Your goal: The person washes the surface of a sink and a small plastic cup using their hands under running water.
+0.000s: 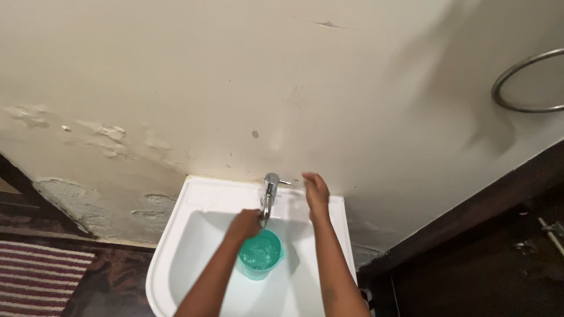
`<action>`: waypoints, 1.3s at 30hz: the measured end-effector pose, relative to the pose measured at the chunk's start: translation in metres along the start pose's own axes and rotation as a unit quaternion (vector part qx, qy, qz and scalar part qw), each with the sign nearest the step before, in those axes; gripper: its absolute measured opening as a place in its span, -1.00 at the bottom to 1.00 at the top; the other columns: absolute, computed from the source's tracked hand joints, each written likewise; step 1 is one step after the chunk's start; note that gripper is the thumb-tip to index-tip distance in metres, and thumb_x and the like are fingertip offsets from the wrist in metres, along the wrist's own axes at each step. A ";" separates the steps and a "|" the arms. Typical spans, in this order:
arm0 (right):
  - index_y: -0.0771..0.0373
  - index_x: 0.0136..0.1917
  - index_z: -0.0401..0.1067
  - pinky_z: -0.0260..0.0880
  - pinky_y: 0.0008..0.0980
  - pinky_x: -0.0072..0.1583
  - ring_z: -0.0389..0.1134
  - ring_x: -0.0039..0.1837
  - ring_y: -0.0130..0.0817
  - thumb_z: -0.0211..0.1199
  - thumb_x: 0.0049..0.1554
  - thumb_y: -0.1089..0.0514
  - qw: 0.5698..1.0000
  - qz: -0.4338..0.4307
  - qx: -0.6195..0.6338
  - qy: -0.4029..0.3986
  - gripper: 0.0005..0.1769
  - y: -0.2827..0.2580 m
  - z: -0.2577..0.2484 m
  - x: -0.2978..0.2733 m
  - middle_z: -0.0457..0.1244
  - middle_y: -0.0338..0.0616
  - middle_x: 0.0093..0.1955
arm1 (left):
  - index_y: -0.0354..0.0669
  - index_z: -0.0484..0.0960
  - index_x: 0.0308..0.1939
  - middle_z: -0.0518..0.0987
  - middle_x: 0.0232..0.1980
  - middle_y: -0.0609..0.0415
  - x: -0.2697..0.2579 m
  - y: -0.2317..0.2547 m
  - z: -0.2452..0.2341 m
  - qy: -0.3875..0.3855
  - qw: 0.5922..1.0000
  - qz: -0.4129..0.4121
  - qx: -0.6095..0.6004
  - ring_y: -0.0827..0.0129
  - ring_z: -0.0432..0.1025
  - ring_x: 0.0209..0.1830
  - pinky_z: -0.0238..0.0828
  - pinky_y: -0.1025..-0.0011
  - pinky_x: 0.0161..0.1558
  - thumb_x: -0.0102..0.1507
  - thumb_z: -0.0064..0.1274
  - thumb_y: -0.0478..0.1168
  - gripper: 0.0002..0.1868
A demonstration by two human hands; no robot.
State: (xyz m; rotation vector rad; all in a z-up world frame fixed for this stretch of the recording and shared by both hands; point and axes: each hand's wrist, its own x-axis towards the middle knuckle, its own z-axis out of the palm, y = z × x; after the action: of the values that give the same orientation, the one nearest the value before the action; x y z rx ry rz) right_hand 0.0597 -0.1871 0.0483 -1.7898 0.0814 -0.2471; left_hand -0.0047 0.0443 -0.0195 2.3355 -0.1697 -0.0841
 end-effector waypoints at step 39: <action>0.30 0.62 -0.08 -0.42 0.01 0.59 -0.33 0.70 -0.04 -0.22 0.31 -0.21 0.821 0.000 -0.568 -0.053 -0.21 0.066 0.021 -0.052 -0.24 0.13 0.69 | -0.31 0.22 0.51 0.14 0.60 -0.22 0.007 -0.123 -0.024 0.232 0.932 -0.021 0.278 -0.04 0.04 0.59 -0.12 0.05 0.54 0.35 -0.20 0.15 -0.22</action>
State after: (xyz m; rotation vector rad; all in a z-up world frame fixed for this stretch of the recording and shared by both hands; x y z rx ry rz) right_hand 0.0191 -0.1725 -0.0263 -3.0000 0.1734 -0.0810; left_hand 0.0166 0.1456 -0.0910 2.8408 0.1103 0.5627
